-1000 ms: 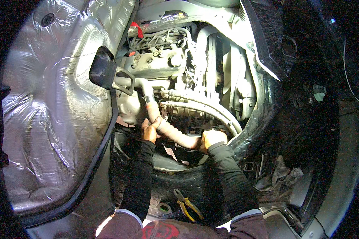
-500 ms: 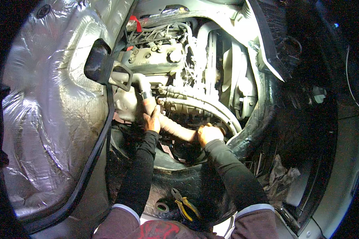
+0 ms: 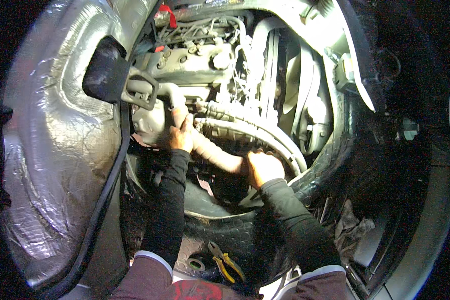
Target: The person works inside a van's engine bay, using a wrench to tighten bolts on engine components and handling hoses and connectors. The person repeatedly reaches into the engine compartment, adjusts parts, and uses tools to secure connections.
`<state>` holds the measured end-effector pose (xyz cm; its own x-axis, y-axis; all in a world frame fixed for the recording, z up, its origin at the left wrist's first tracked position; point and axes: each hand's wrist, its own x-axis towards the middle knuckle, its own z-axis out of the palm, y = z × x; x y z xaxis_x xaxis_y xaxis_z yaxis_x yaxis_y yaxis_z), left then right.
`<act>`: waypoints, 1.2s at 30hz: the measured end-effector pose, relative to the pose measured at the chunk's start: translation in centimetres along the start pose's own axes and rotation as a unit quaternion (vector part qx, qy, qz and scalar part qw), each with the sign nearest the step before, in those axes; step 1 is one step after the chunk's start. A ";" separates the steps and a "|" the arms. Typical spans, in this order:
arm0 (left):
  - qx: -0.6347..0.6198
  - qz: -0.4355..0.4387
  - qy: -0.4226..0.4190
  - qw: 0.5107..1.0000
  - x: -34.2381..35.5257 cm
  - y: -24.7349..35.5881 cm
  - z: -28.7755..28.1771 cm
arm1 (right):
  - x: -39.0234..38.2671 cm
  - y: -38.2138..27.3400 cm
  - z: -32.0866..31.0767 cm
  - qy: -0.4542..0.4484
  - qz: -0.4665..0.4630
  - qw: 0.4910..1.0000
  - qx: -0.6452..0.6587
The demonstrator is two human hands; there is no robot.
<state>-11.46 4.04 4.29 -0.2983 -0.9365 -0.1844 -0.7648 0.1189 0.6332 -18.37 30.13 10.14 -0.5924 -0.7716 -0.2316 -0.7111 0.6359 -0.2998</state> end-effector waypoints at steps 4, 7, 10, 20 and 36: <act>-0.010 -0.006 0.000 1.000 1.5 -1.0 -0.1 | 1.0 -0.1 0.4 -0.033 -0.008 0.999 0.032; -0.108 -0.006 -0.103 0.989 -1.1 1.1 -1.1 | 1.0 1.3 1.6 -0.064 0.033 0.997 0.030; -0.012 0.181 0.043 0.983 -3.5 -0.7 -2.3 | 2.2 0.1 0.6 -0.155 0.085 0.984 0.014; 0.372 0.518 -0.216 0.739 -13.8 2.8 2.7 | 1.7 0.3 0.1 -0.137 0.086 0.986 0.045; 0.491 0.420 -0.387 0.658 -12.4 4.5 3.0 | -0.8 -0.6 -2.2 -0.085 0.099 0.989 0.076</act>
<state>-12.92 17.14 7.14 -0.7625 -0.0012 -0.6470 -0.0319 0.9988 0.0359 -18.35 30.36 12.57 -0.6339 -0.6308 -0.4474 -0.5145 0.7759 -0.3650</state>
